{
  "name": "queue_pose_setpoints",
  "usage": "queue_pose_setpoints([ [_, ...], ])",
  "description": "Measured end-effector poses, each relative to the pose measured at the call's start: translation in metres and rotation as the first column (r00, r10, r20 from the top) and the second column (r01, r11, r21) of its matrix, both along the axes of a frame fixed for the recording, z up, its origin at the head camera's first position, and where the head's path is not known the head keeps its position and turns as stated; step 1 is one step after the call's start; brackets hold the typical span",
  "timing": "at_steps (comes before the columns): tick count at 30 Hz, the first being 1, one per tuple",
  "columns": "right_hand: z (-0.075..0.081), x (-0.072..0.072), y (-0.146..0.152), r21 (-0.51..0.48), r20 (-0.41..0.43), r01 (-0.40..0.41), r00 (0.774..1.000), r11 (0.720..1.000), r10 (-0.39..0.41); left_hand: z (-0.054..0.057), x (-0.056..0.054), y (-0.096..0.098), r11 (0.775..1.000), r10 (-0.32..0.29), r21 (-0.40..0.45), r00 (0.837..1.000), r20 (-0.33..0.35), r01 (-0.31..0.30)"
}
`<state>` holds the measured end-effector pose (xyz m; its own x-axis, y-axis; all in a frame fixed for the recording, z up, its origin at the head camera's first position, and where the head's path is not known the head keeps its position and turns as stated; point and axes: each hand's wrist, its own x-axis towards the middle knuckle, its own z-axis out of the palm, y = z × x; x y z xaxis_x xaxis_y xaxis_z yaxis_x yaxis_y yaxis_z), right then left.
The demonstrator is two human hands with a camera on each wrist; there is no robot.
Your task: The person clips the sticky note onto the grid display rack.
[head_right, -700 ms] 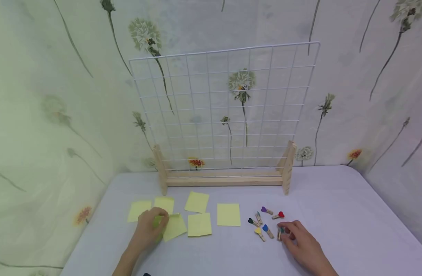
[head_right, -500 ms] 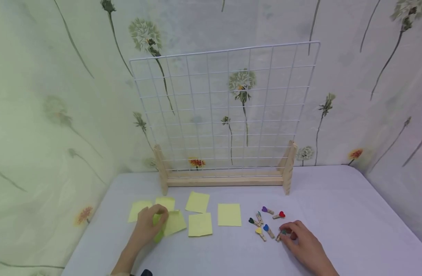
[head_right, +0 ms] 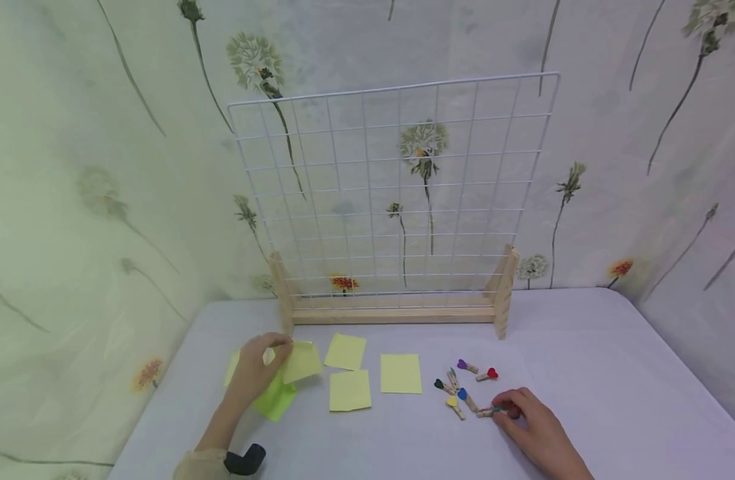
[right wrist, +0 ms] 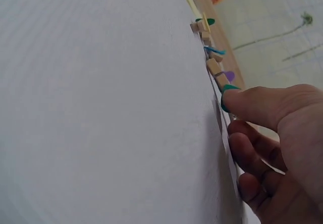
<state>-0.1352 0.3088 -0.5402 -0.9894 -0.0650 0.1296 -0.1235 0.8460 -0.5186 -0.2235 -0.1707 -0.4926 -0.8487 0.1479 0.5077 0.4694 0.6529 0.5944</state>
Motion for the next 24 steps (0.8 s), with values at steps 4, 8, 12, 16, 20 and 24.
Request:
queue_pose_setpoints([
  [4,0.002,0.003,0.001,-0.023,0.035,0.012,0.999,1.000,-0.011,0.012,-0.010,0.003,0.998,-0.027,0.059,1.000,0.006,0.027],
  [8,0.003,0.005,0.002,-0.055,0.064,0.040,0.997,0.998,-0.037,0.024,-0.019,0.008,0.993,-0.023,0.116,1.000,0.011,0.022],
  [12,0.003,0.008,0.002,-0.093,0.055,0.066,0.997,0.994,-0.061,0.035,-0.026,0.013,0.986,-0.030,0.161,0.999,-0.028,0.034],
  [16,0.006,0.011,0.001,-0.119,0.068,0.093,0.994,0.989,-0.085,0.044,-0.033,0.016,0.986,-0.039,0.161,0.997,-0.072,0.051],
  [20,0.010,0.013,-0.002,-0.132,0.071,0.095,0.994,0.987,-0.086,0.052,-0.039,0.020,0.985,-0.054,0.157,0.994,-0.091,0.067],
  [24,0.012,0.014,-0.004,-0.145,0.013,0.073,0.997,0.987,-0.072,0.063,-0.045,0.025,0.982,-0.061,0.173,0.994,-0.095,0.077],
])
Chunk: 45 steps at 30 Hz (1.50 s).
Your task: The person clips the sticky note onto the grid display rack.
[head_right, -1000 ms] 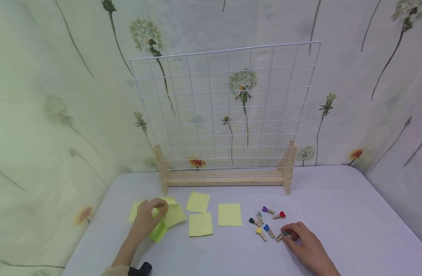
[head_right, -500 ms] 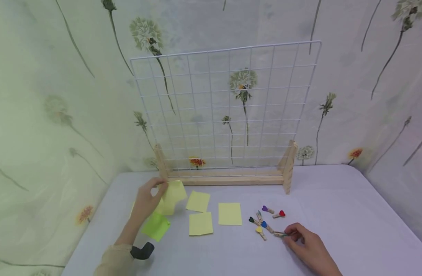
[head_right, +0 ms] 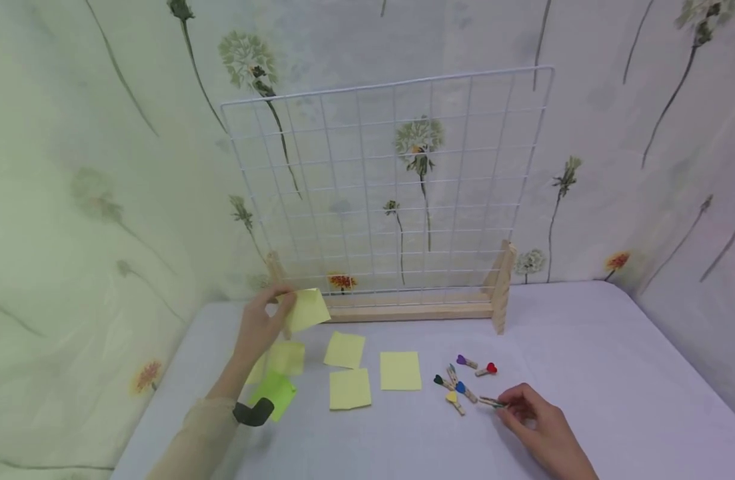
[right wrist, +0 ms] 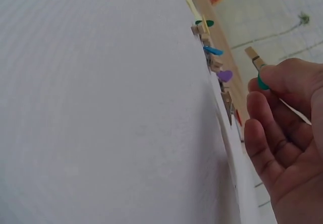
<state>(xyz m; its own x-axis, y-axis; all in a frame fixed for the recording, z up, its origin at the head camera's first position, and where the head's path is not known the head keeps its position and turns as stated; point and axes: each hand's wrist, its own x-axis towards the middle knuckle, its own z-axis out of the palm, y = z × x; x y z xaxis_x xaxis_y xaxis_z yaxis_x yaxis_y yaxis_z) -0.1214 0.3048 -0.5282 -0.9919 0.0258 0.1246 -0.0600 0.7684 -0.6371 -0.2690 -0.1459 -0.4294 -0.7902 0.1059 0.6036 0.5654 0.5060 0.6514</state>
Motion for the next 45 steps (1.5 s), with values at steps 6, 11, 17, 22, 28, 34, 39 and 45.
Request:
queue_pose_setpoints([
  [6,0.003,0.000,-0.002,-0.017,-0.126,-0.029,0.992,0.999,0.026,0.021,-0.011,0.007,1.000,-0.009,0.016,1.000,-0.021,0.009],
  [11,0.006,-0.001,-0.003,-0.085,-0.145,-0.067,0.988,0.994,0.054,0.035,-0.019,0.008,1.000,-0.018,0.012,0.999,-0.042,0.018],
  [17,0.009,-0.001,-0.004,-0.134,-0.090,-0.056,0.995,0.989,0.044,0.053,-0.031,0.007,0.998,-0.059,-0.010,0.993,-0.103,0.058],
  [22,0.013,-0.001,-0.005,-0.169,-0.197,-0.122,0.977,0.978,0.088,0.071,-0.043,0.003,0.997,-0.072,-0.045,0.980,-0.184,0.065],
  [28,0.035,-0.008,-0.011,-0.159,-0.240,-0.083,0.970,0.984,0.043,0.096,-0.054,-0.002,0.997,-0.076,-0.015,0.972,-0.220,0.075],
  [34,0.060,-0.017,-0.026,-0.097,-0.224,-0.107,0.971,0.990,0.083,0.117,-0.059,-0.002,0.995,-0.093,0.008,0.965,-0.244,0.098],
  [39,0.076,-0.024,-0.038,-0.070,-0.237,-0.128,0.966,0.989,0.109,0.124,-0.062,0.003,0.994,-0.099,0.025,0.969,-0.225,0.107],
  [45,0.099,-0.034,-0.054,-0.050,-0.268,-0.183,0.949,0.982,0.163,0.139,-0.073,0.006,0.992,-0.083,0.078,0.980,-0.181,0.099],
])
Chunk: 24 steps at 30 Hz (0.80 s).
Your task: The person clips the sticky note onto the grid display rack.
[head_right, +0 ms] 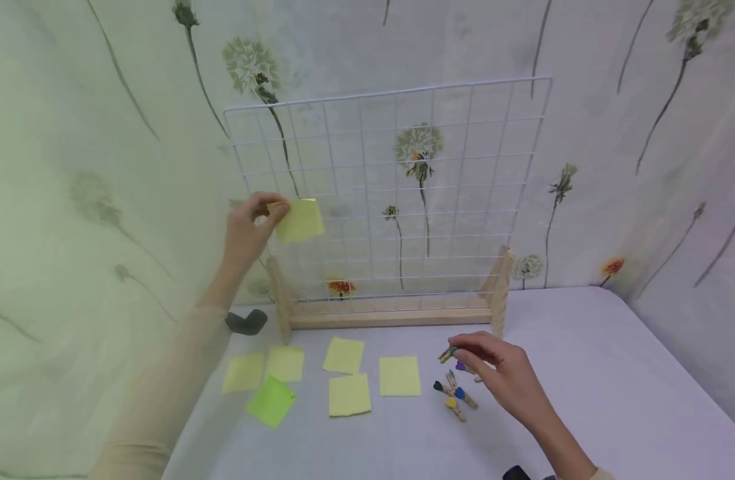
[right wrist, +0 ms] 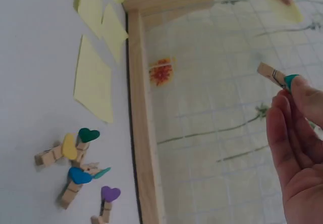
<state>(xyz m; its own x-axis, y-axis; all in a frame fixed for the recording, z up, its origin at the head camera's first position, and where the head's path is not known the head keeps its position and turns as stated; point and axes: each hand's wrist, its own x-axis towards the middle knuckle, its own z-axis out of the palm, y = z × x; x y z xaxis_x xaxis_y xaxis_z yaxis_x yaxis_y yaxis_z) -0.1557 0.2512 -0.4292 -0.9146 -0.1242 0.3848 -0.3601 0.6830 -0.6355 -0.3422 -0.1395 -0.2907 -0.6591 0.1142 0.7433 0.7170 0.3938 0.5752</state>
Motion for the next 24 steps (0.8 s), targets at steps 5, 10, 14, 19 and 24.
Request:
queue_pose_setpoints([
  [5,0.016,-0.011,-0.011,-0.003,-0.056,-0.026,0.998,1.000,0.026,0.010,-0.002,0.002,1.000,0.010,0.022,1.000,0.018,-0.010],
  [10,0.033,-0.023,-0.018,0.018,-0.148,-0.083,0.985,0.996,0.084,0.024,0.013,0.010,0.999,0.024,0.025,0.999,-0.026,-0.024],
  [14,0.051,-0.034,-0.025,0.062,-0.193,-0.093,0.976,0.994,0.104,0.039,0.025,0.016,0.999,0.041,0.004,0.999,-0.026,-0.041],
  [19,0.074,-0.047,-0.036,0.084,-0.246,-0.128,0.958,0.988,0.145,0.045,0.016,0.017,0.998,0.021,0.059,1.000,0.017,-0.022],
  [24,0.091,-0.062,-0.047,0.128,-0.342,-0.174,0.916,0.976,0.208,0.040,-0.004,0.014,0.996,0.027,0.087,0.999,0.042,-0.031],
])
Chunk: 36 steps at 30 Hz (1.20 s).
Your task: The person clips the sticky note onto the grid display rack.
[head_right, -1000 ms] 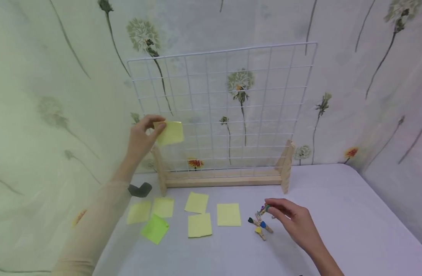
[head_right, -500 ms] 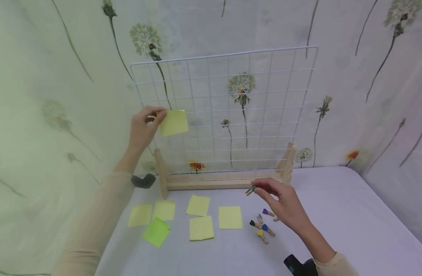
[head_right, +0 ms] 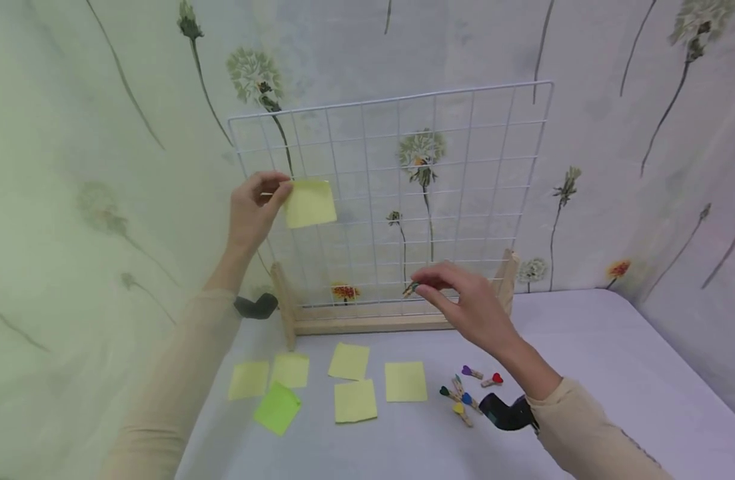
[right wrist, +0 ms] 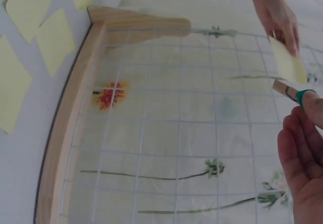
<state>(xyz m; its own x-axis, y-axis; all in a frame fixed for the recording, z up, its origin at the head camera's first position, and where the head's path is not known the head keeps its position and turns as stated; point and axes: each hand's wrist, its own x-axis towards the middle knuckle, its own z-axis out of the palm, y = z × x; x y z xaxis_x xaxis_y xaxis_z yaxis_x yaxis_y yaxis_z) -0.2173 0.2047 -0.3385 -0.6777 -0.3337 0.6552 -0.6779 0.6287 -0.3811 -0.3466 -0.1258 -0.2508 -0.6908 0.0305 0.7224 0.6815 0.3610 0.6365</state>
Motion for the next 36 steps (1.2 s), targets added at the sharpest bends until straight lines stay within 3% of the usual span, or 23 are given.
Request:
queue_pose_setpoints([
  [4,0.015,-0.015,-0.008,0.031,-0.066,-0.044,0.997,0.999,0.046,0.000,-0.006,0.000,1.000,0.019,-0.024,1.000,-0.002,-0.019],
  [12,0.057,-0.043,-0.032,0.066,-0.113,-0.129,0.984,0.989,0.136,0.007,-0.010,0.002,0.998,0.054,-0.016,0.999,0.008,-0.054],
  [23,0.106,-0.062,-0.064,0.106,-0.159,-0.185,0.967,0.977,0.200,0.011,-0.012,0.006,1.000,0.024,0.016,1.000,-0.016,-0.024],
  [30,0.127,-0.075,-0.077,0.089,-0.214,-0.164,0.960,0.983,0.179,0.031,0.017,0.015,0.999,0.000,0.033,1.000,0.014,0.000],
  [36,0.141,-0.085,-0.089,0.094,-0.234,-0.138,0.960,0.986,0.156,0.032,0.015,0.012,0.997,-0.036,0.062,0.999,0.004,0.036],
])
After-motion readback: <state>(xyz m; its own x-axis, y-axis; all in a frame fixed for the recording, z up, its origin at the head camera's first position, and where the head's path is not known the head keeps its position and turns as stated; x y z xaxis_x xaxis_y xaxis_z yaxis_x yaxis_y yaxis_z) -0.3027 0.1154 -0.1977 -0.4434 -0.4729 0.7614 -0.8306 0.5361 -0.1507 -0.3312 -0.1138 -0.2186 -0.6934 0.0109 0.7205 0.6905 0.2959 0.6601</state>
